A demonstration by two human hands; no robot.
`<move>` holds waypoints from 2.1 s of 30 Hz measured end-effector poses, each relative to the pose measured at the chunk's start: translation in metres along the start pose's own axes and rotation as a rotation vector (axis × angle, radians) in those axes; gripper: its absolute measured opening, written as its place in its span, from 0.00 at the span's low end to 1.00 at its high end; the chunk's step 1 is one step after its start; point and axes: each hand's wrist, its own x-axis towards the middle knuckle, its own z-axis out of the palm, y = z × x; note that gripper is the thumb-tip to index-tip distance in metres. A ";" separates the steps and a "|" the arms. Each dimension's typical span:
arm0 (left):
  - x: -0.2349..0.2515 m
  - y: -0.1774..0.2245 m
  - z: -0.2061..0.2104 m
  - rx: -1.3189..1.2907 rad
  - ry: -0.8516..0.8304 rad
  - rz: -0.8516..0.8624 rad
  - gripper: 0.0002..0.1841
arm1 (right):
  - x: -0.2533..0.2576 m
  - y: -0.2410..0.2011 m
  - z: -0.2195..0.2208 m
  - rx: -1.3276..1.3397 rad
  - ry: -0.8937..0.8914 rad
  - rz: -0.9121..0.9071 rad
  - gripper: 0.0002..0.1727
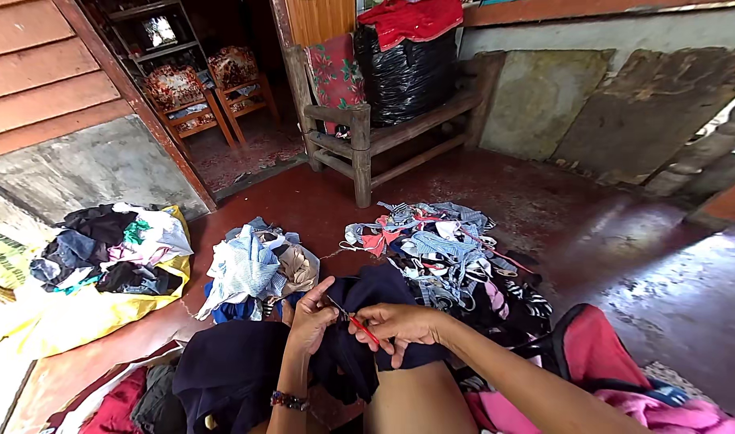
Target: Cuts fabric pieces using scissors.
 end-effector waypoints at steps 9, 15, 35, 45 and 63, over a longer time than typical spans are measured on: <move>0.000 0.001 -0.007 0.026 -0.035 -0.009 0.37 | 0.001 0.000 -0.002 -0.011 -0.050 0.006 0.17; 0.001 -0.001 -0.011 0.034 -0.036 -0.004 0.37 | 0.003 0.007 0.001 0.040 0.054 -0.061 0.13; 0.000 -0.001 -0.009 0.016 -0.121 0.044 0.38 | 0.000 0.005 -0.002 0.045 -0.033 -0.046 0.15; -0.001 -0.002 -0.006 0.027 -0.082 0.067 0.39 | 0.000 0.006 -0.001 0.096 -0.044 -0.042 0.18; -0.002 -0.001 -0.004 0.052 -0.088 0.073 0.40 | 0.003 0.010 0.002 0.070 0.007 -0.092 0.15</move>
